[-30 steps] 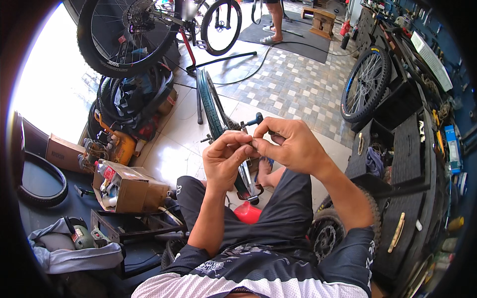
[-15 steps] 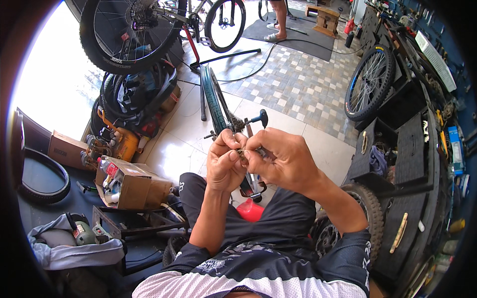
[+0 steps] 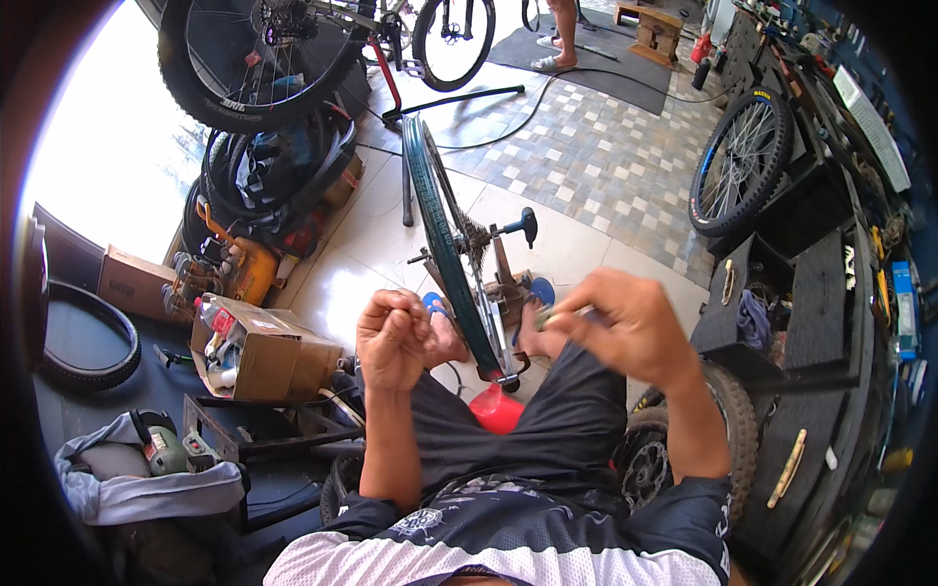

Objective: The person removes a bicycle tire from the rim, cleans the rim with a cloth, and then uses scissors to cut a strip of tape. They apply the tape to the rim and continue to adjust the tire and rim by hand.

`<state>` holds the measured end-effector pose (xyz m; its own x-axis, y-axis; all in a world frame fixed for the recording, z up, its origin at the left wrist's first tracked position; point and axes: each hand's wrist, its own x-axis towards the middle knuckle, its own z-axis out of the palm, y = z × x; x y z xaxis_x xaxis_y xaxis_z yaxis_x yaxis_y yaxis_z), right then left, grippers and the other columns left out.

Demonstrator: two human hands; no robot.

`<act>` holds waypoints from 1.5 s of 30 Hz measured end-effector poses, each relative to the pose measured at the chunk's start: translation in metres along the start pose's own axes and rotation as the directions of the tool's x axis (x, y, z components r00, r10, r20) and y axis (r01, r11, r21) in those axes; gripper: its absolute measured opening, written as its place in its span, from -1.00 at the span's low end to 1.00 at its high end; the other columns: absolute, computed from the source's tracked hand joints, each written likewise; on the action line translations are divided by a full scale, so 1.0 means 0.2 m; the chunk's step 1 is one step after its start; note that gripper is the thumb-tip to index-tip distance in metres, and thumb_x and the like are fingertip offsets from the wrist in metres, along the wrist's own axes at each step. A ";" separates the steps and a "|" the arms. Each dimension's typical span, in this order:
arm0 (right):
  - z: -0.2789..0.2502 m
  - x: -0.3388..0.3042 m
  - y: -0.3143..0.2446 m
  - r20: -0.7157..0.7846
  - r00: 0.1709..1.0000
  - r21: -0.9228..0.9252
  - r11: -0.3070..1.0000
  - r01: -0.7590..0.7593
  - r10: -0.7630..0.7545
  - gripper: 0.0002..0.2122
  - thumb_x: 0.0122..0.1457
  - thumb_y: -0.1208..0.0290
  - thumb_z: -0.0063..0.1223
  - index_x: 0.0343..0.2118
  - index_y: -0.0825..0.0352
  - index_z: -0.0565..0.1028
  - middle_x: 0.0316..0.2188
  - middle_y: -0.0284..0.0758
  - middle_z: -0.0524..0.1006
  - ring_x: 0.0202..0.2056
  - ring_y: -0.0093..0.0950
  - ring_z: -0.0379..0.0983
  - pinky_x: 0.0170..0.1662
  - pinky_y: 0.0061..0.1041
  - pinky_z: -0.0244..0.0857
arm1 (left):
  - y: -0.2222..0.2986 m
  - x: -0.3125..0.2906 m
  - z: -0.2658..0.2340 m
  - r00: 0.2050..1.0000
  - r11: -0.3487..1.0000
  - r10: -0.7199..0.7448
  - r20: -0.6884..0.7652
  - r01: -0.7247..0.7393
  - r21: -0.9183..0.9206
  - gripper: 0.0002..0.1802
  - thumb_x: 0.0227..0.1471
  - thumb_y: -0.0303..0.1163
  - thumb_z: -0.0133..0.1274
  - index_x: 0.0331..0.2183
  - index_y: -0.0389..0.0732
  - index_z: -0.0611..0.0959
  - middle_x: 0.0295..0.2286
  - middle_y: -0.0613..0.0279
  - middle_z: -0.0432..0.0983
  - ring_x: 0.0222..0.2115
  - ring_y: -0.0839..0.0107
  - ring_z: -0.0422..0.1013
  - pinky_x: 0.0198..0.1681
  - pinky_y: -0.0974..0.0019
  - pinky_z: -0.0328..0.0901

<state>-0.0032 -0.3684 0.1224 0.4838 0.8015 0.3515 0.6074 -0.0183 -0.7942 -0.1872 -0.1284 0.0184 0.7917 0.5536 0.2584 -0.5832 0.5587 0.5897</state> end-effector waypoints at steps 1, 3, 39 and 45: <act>-0.05 -0.02 0.08 -0.024 0.995 0.001 0.996 -0.093 0.093 -0.80 0.22 0.28 0.38 -0.39 0.31 0.65 -0.55 -0.46 0.53 -0.53 -0.69 0.34 -0.50 -0.56 0.17 | 0.04 -0.01 -0.04 0.998 1.000 0.004 -0.056 -0.004 0.004 -0.89 0.27 -0.56 0.14 -0.16 -0.34 0.62 -0.29 0.04 0.57 -0.40 0.35 0.53 -0.39 0.23 0.58; -0.14 -0.07 0.29 -0.110 0.956 -0.054 0.958 -0.280 0.273 -0.76 0.20 0.26 0.41 -0.41 0.34 0.64 -0.57 -0.49 0.47 -0.54 -0.75 0.18 -0.53 -0.59 0.01 | 0.09 -0.02 -0.11 0.997 0.999 0.011 -0.071 -0.009 0.031 -0.89 0.34 -0.45 0.09 -0.14 -0.26 0.60 -0.26 0.12 0.52 -0.37 0.41 0.48 -0.36 0.35 0.52; 0.31 0.69 0.02 0.061 0.980 -0.290 0.936 0.201 -0.191 -0.87 0.26 0.47 0.21 -0.17 0.33 0.58 -0.36 -0.25 0.67 -0.32 -0.32 0.66 -0.23 -0.33 0.51 | -0.41 0.22 -0.14 0.962 0.584 0.164 -0.219 0.084 0.807 -0.67 0.28 -0.25 0.14 -0.18 -0.37 0.54 -0.48 0.23 0.23 -0.46 0.39 0.21 -0.37 0.27 0.17; 0.35 0.68 -0.01 0.241 0.885 -0.540 0.703 0.463 -0.397 -0.87 0.20 0.45 0.20 -0.22 0.33 0.60 -0.33 -0.28 0.60 -0.25 -0.24 0.57 -0.17 -0.28 0.48 | -0.40 0.18 -0.08 0.968 0.530 0.215 -0.130 -0.004 0.848 -0.62 0.32 -0.20 0.08 -0.35 -0.35 0.50 -0.46 0.09 0.24 -0.42 0.20 0.24 -0.33 0.17 0.16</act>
<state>0.0179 -0.2169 0.1375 0.0351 0.8613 0.5068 0.9912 0.0349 -0.1280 -0.1153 -0.1439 -0.0317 0.6168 0.7366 0.2775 -0.1577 -0.2298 0.9604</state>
